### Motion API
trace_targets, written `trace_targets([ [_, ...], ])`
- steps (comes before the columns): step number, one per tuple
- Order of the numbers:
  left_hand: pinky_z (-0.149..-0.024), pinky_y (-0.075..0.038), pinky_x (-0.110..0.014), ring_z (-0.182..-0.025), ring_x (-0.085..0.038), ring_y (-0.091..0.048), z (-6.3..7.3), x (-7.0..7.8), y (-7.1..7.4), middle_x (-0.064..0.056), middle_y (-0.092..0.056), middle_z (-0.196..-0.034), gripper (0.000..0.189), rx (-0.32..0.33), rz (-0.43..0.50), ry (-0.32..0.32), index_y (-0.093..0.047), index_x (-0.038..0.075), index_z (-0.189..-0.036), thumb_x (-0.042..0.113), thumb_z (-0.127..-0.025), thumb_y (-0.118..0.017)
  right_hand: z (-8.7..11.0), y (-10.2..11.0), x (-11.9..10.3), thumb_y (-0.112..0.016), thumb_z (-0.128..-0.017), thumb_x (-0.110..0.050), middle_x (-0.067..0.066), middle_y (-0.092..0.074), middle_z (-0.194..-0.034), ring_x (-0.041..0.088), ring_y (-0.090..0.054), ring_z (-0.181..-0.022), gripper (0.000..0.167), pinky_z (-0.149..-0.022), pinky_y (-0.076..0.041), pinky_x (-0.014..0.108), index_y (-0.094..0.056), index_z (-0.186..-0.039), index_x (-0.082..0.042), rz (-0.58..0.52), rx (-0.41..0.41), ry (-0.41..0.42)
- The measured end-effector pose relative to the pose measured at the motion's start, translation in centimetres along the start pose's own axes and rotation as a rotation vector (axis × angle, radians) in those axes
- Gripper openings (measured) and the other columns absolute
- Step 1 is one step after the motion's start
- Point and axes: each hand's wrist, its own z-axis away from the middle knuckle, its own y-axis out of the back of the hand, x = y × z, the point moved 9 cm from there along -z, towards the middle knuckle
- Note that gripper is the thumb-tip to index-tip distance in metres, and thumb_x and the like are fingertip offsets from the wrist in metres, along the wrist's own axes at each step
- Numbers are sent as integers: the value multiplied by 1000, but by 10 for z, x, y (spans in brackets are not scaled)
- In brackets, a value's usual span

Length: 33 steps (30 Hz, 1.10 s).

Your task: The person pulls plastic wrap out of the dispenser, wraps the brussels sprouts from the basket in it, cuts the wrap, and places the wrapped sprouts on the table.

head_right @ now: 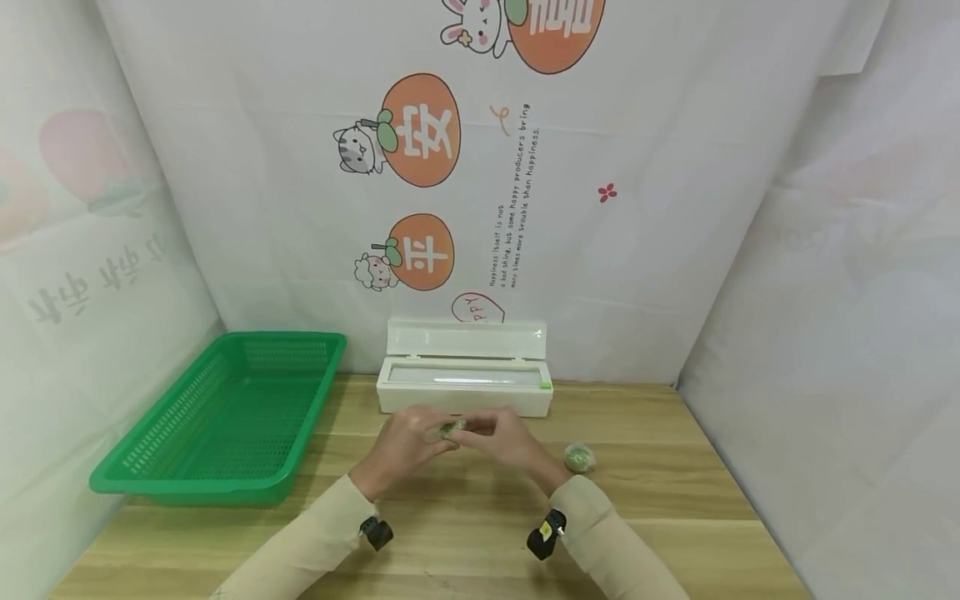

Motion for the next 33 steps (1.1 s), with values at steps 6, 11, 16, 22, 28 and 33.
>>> trace_targets([
  [6, -88, -65, -34, -102, -21, -76, -1, -12, -11, -6, -80, -111, 44, -108, 64, 69, -77, 7, -115, 27, -79, -94, -1, 1, -7, -75, -100, -31, 6, -80, -113, 16, -76, -103, 30, -94, -63, 31, -78, -120, -9, 61, 39, 38],
  [11, -102, -60, -42, -119, -25, -70, 8, -34, -23, -9, -75, -128, 55, -323, 244, 249, -71, 5, -130, 30, -85, -90, 3, 11, -8, -74, -100, -33, 5, -81, -112, 15, -76, -101, 30, -93, -63, 30, -78, -120, -11, 149, -13, 56],
  [16, -100, -60, -38, -116, -18, -71, 14, -41, -36, -2, -77, -125, 46, -467, 411, 329, -74, 13, -130, 36, -92, -84, 6, 18, -9, -76, -99, -29, 7, -81, -114, 15, -77, -101, 31, -91, -63, 26, -78, -122, -10, 141, -69, 75],
  [22, -74, -58, -24, -82, -5, -68, 17, -44, -43, 9, -79, -95, 16, -476, 530, 401, -83, 20, -102, 32, -93, -83, 6, 13, -15, -78, -97, -26, 7, -81, -111, 31, -78, -101, 27, -87, -64, 25, -78, -118, -9, 97, -136, 88],
  [28, -54, -42, -18, -61, -1, -53, 16, -40, -44, 8, -80, -81, 9, -490, 614, 402, -85, 17, -89, 23, -95, -81, 8, 11, -19, -77, -98, -24, 7, -81, -110, 18, -78, -97, 23, -86, -64, 25, -80, -116, -10, 93, -173, 109],
  [33, -54, -38, -17, -60, 1, -49, 15, -32, -43, 6, -81, -85, 14, -516, 681, 358, -85, 10, -92, 23, -96, -80, 11, 9, -20, -75, -100, -24, 5, -81, -111, 14, -77, -99, 21, -89, -63, 26, -80, -116, -12, 77, -221, 123],
])
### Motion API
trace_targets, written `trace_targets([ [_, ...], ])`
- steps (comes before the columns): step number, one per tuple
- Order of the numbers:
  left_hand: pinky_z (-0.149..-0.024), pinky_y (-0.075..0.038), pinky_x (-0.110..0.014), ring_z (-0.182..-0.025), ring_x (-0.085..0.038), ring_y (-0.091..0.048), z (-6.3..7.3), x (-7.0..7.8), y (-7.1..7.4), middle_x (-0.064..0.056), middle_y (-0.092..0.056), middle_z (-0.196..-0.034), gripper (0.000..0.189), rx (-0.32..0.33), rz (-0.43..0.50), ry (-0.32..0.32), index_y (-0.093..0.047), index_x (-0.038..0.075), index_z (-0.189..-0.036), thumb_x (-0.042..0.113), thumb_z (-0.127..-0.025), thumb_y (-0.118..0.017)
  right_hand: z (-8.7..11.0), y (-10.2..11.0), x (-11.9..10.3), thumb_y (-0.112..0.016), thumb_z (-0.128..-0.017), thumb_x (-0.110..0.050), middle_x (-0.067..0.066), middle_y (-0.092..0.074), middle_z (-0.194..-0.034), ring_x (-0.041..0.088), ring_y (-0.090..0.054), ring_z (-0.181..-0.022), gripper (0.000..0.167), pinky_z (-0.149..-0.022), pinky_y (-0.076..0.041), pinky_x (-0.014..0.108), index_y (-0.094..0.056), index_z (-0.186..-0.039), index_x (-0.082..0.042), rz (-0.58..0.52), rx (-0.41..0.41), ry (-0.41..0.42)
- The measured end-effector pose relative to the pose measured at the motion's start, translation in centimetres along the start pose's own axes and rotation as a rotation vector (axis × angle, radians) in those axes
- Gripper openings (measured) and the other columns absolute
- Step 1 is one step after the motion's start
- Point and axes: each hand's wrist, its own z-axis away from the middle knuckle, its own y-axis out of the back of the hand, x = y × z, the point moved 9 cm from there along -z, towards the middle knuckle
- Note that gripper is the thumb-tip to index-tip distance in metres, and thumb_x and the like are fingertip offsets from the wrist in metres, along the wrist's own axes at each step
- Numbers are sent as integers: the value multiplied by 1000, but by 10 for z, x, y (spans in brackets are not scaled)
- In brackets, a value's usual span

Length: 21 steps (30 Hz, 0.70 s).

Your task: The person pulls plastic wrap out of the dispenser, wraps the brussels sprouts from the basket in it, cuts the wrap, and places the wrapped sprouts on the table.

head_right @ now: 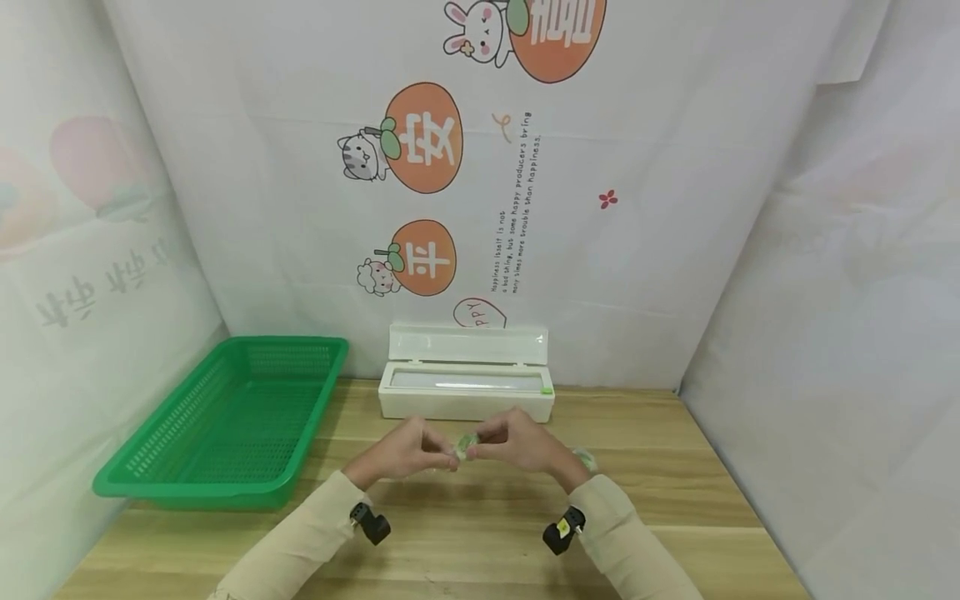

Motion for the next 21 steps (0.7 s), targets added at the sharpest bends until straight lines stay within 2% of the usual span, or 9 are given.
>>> trace_targets([
  [2, -55, -38, -17, -61, 0, -47, 1, 1, -2, 1, -81, -87, 16, -28, 12, -13, -85, 9, -94, 23, -96, -79, 1, -1, 0, -73, -101, -24, 5, -82, -112, 13, -77, -100, 21, -91, -62, 26, -80, -117, -12, -5, -14, -1],
  [6, -58, -42, -17, -63, 1, -50, 1, -1, -6, 0, -81, -88, 17, -65, 18, -17, -85, 12, -97, 27, -98, -78, 3, -3, 0, -73, -101, -25, 2, -81, -114, 13, -77, -103, 22, -93, -62, 26, -80, -119, -14, -1, -29, -14],
  [11, -55, -40, -17, -59, 0, -48, 1, -1, -7, 2, -82, -90, 20, -62, 45, -49, -85, 9, -99, 26, -98, -76, 4, -6, 0, -73, -102, -28, -1, -82, -114, 13, -78, -105, 22, -96, -61, 28, -79, -120, -17, -7, -60, -31],
  [15, -59, -46, -16, -64, -1, -55, 3, -1, -8, 2, -82, -91, 15, -50, 84, -64, -85, 12, -97, 25, -97, -78, 4, -4, 2, -70, -104, -24, 2, -82, -112, 19, -78, -102, 22, -93, -62, 30, -79, -120, -12, -35, -58, -20],
  [18, -72, -57, -18, -77, -1, -69, 4, -1, -8, 0, -83, -95, 12, -41, 128, -74, -84, 13, -96, 23, -95, -80, 4, -2, 2, -68, -104, -22, 5, -82, -110, 27, -77, -100, 22, -90, -63, 34, -79, -119, -10, -59, -45, -11],
  [21, -78, -62, -24, -85, -7, -75, 4, -1, -8, -2, -83, -97, 14, -25, 155, -81, -84, 9, -98, 22, -95, -80, 4, -1, 1, -67, -105, -21, 7, -82, -109, 33, -77, -100, 22, -90, -64, 39, -79, -118, -9, -69, -42, -4],
])
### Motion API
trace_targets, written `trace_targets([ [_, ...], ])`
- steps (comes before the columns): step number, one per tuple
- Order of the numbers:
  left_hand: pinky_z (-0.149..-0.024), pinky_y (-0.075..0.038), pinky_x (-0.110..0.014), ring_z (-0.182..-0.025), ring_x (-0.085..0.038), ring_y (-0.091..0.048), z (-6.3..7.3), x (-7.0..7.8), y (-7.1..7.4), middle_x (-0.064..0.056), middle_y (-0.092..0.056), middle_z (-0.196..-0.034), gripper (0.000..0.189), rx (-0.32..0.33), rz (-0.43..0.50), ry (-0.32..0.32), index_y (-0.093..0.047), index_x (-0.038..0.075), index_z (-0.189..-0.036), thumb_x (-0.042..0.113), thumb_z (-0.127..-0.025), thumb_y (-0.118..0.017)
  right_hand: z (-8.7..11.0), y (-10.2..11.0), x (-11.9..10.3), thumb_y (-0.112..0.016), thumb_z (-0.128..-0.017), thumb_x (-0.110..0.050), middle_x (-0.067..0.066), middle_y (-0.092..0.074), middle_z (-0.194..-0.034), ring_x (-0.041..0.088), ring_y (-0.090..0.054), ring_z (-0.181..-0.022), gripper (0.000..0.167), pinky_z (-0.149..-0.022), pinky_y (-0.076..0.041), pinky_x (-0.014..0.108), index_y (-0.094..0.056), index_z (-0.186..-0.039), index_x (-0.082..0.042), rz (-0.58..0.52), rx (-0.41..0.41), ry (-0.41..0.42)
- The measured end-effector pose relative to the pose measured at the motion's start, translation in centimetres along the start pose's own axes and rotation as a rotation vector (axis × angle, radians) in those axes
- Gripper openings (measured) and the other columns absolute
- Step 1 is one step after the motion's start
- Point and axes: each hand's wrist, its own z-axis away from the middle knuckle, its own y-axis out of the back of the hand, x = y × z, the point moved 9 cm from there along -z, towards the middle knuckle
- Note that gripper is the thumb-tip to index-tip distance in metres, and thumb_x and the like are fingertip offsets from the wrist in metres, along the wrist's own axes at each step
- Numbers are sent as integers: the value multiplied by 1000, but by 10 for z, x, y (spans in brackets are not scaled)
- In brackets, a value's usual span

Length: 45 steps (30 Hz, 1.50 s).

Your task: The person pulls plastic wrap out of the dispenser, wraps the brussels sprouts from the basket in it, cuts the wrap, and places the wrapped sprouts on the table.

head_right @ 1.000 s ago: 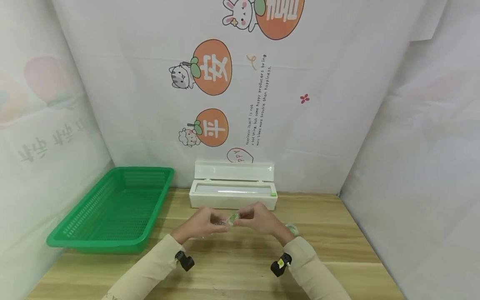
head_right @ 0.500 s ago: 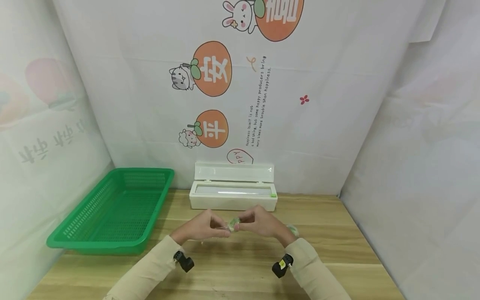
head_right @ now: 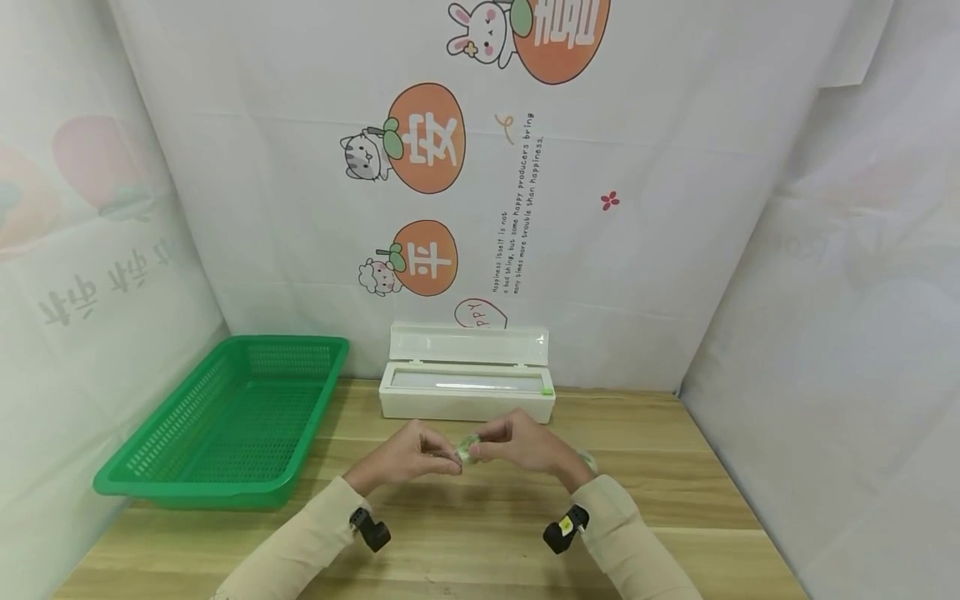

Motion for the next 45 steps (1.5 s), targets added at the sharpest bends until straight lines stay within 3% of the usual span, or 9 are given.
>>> trace_targets([
  [3, -87, -64, -30, -93, -11, -77, 2, -2, 2, -2, -83, -102, 16, 39, -18, 16, -83, 10, -102, 25, -96, -79, 0, 1, 1, -66, -105, -23, 8, -82, -110, 39, -76, -103, 22, -93, -64, 48, -79, -118, -9, -14, 10, -23],
  [7, -98, -62, -39, -108, -15, -75, 8, 8, 19, 0, -80, -113, 27, 212, -201, -35, -80, 14, -113, 29, -92, -84, 1, 7, 7, -67, -105, -26, 11, -81, -113, 44, -75, -106, 26, -95, -62, 55, -78, -120, -7, -34, 76, -85],
  [10, -95, -63, -39, -107, -17, -73, 15, 32, 29, -1, -79, -112, 32, 370, -447, -194, -78, 11, -115, 24, -86, -89, 2, 12, 12, -68, -105, -27, 13, -80, -115, 40, -76, -106, 28, -95, -62, 56, -77, -121, -6, -41, 118, -125],
  [12, -90, -63, -34, -101, -17, -73, 19, 49, 28, -1, -79, -106, 29, 438, -600, -315, -79, 10, -108, 19, -84, -90, 3, 13, 15, -68, -105, -28, 13, -80, -116, 35, -76, -106, 29, -96, -62, 56, -77, -120, -6, -44, 128, -144],
  [14, -86, -63, -28, -96, -16, -73, 22, 62, 22, -2, -78, -101, 26, 465, -710, -418, -79, 8, -105, 15, -83, -91, 3, 14, 16, -68, -105, -28, 13, -79, -116, 33, -77, -106, 29, -97, -62, 56, -77, -120, -6, -50, 132, -148],
  [17, -83, -62, -22, -91, -14, -72, 22, 69, 13, -1, -77, -97, 24, 480, -798, -484, -80, 7, -101, 15, -82, -92, 2, 13, 14, -68, -105, -29, 14, -79, -118, 30, -77, -106, 30, -97, -63, 52, -77, -121, -6, -64, 129, -142],
  [22, -79, -61, -18, -86, -12, -72, 22, 66, 7, 0, -78, -92, 23, 503, -803, -481, -81, 8, -98, 18, -81, -92, 0, 9, 12, -69, -104, -30, 14, -78, -120, 26, -77, -106, 32, -95, -64, 41, -76, -123, -6, -94, 120, -148],
  [34, -77, -63, -22, -83, -11, -77, 17, 61, 12, -2, -82, -93, 20, 557, -613, -447, -80, 9, -98, 13, -82, -91, 1, 8, 3, -67, -106, -29, 17, -78, -118, 30, -78, -106, 35, -95, -64, 37, -75, -124, -1, -181, 166, -158],
  [45, -75, -64, -26, -83, -13, -76, 8, 54, 10, -6, -81, -98, 27, 449, -595, -343, -79, 4, -109, 15, -85, -88, -3, 2, -2, -66, -106, -27, 17, -79, -117, 36, -77, -108, 33, -96, -64, 41, -75, -122, 0, -147, 175, -184],
])
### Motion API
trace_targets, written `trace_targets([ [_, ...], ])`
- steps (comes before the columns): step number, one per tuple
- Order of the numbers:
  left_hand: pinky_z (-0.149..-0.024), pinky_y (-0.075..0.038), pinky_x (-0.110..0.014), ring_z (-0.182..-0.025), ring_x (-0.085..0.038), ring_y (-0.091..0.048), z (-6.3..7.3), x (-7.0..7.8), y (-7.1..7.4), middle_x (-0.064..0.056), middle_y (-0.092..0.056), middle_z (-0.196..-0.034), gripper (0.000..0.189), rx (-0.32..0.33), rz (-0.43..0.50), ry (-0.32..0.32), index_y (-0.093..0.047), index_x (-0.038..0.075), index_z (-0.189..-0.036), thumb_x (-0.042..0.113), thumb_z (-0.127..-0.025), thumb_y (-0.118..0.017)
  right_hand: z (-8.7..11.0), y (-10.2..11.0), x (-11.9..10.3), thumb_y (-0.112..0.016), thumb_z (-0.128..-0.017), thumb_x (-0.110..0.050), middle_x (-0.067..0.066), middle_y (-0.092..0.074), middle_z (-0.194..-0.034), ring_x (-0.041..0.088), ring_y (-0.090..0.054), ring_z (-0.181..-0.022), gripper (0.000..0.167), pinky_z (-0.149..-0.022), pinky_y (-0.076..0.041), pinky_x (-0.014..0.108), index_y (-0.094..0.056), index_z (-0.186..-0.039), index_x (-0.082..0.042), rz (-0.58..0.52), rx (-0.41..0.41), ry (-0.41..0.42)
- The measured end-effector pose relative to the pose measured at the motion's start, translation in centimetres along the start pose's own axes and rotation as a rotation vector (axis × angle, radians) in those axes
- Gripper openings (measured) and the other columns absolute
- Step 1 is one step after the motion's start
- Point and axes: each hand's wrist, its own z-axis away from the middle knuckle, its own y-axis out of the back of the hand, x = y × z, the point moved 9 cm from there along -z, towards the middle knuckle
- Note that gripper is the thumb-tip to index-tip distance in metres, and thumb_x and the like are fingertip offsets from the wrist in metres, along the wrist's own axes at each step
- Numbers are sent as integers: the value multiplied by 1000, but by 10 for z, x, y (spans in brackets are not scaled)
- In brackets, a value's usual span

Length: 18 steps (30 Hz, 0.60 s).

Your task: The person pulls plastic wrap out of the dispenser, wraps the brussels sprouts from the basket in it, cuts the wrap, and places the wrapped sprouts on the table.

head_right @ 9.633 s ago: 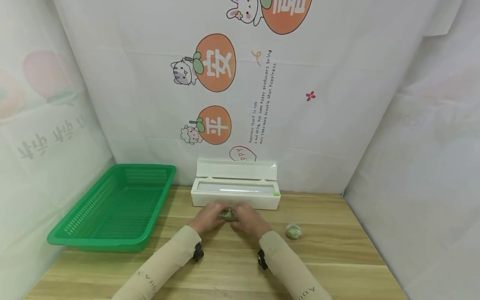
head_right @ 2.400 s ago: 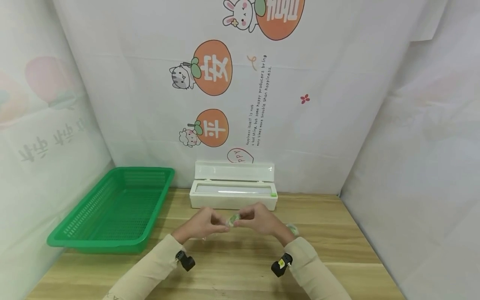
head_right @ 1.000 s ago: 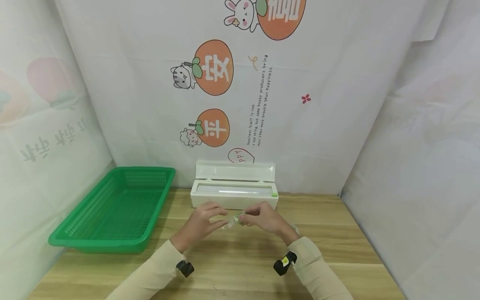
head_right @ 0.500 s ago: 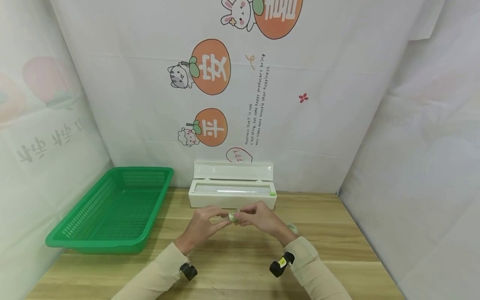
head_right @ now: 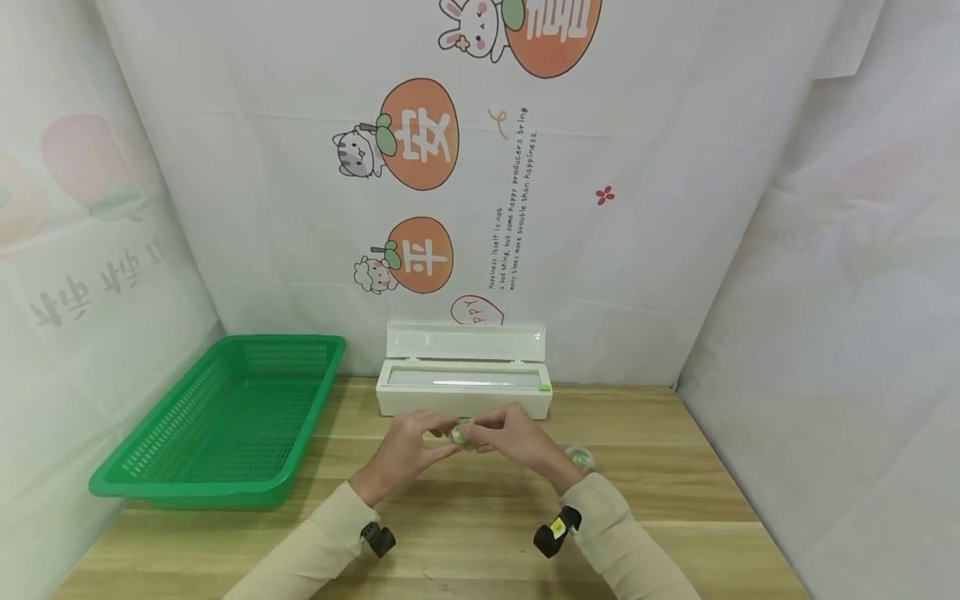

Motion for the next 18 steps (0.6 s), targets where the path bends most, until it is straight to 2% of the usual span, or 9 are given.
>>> trace_targets([
  [5, -76, -64, -23, -86, -12, -76, -6, -2, 7, -6, -82, -104, 28, -39, 38, 14, -79, 5, -113, 15, -87, -86, -6, 4, 4, -55, -111, -38, 24, -75, -123, 40, -74, -114, 49, -102, -61, 46, -69, -128, 6, -72, -3, -14],
  [8, -77, -63, -20, -86, -12, -77, -9, -5, 13, -7, -82, -105, 28, -34, 93, 48, -79, 5, -113, 14, -87, -86, -11, 7, 15, -44, -114, -40, 30, -71, -129, 43, -71, -121, 57, -108, -57, 50, -63, -133, 11, -145, -7, -23],
  [11, -76, -63, -19, -83, -13, -78, -10, -5, 18, -9, -82, -104, 28, -19, 147, 70, -79, 4, -113, 13, -87, -86, -14, 3, 33, -36, -116, -42, 29, -68, -134, 47, -64, -129, 59, -115, -50, 56, -58, -137, 9, -211, -28, -55],
  [14, -77, -64, -21, -83, -13, -78, -10, -1, 20, -11, -82, -104, 29, -11, 204, 78, -79, 3, -114, 12, -87, -85, -17, -10, 46, -29, -117, -42, 29, -63, -143, 50, -58, -136, 61, -120, -45, 57, -51, -146, 6, -279, -84, -55],
  [18, -78, -64, -23, -85, -15, -78, -11, 3, 22, -11, -82, -106, 28, -2, 264, 97, -79, 3, -114, 10, -88, -85, -22, -31, 51, -22, -116, -46, 26, -52, -156, 47, -53, -143, 65, -125, -40, 54, -35, -161, 0, -468, -195, -18],
])
